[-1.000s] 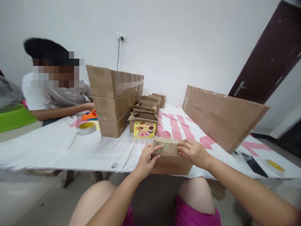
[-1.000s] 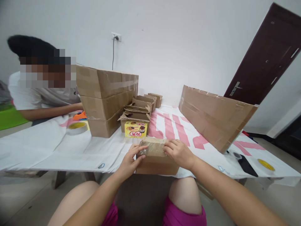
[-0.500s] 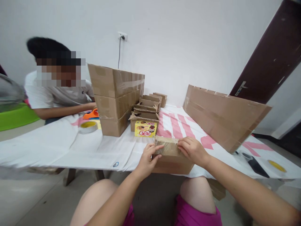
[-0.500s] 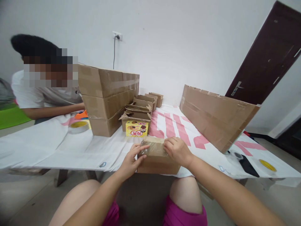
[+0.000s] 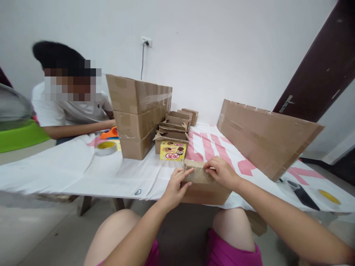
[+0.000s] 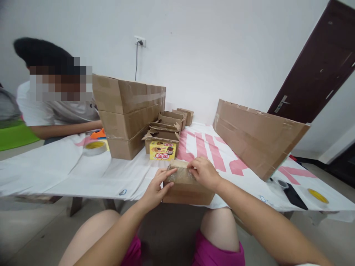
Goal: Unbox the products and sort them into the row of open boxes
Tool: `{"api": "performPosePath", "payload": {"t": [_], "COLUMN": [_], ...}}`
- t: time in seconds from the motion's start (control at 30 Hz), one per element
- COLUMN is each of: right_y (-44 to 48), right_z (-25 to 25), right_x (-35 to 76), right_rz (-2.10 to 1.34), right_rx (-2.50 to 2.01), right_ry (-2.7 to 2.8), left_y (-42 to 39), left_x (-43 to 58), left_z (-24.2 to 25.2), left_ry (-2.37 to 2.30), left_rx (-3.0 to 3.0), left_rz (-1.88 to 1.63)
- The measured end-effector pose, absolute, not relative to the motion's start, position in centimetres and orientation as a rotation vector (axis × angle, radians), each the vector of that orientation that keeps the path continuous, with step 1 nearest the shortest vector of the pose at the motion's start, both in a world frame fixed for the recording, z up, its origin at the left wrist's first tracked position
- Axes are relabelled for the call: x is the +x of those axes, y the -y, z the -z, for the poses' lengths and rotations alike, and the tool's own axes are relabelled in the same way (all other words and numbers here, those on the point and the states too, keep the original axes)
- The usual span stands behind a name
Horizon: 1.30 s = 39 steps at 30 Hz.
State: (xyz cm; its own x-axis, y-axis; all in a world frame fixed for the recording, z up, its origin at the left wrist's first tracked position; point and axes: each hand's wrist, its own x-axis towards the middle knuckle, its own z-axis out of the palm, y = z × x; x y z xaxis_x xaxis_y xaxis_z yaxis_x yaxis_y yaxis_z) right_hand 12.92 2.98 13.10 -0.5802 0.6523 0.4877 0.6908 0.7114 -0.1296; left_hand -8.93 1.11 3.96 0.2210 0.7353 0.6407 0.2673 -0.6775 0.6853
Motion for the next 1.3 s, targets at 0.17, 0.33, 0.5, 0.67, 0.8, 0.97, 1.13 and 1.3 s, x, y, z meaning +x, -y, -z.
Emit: {"api": "performPosePath", "payload": {"t": [0.17,0.33,0.5,0.67,0.8,0.97,1.13,1.3], "right_y": [-2.4,-2.6,-2.4,-0.6,-0.1,-1.2,-0.4,0.0], "right_z": [-13.4,-13.5,-13.7,-14.3,-13.8,-8.8,-2.3,-0.6], "right_x": [12.7,12.6,13.7,15.2,17.6,23.8,28.4,29.7], "right_rz": [0.13,0.053,0.033,0.202,0.331,0.19,0.037,0.054], "right_rx": [-1.03,-1.111,-1.15,-1.035,-1.273,-2.031,-2.157,-2.202], "right_ry": [2.395,2.36,2.333,2.488,2.379,2.072,2.167,2.094], "left_y": [-1.0,-0.8,-0.8,-1.1,-1.2,-1.4,-1.6,-1.7], "left_x": [-8.9,-8.9,-9.0,-8.8,-8.7,-8.6,-8.1,-7.8], "left_z": [-4.1,-4.4,-4.2,-3.8,-3.7,-3.2,-2.4,-2.3], "left_ry": [-0.934,-0.935,-0.948,-1.002,-1.073,-1.117,-1.126,-1.124], "left_rx": [2.051,2.051,2.087,2.158,2.257,2.314,2.359,2.335], "left_rz": [-1.441,-1.435,-1.439,-1.45,-1.433,-1.42,-1.423,-1.432]}}
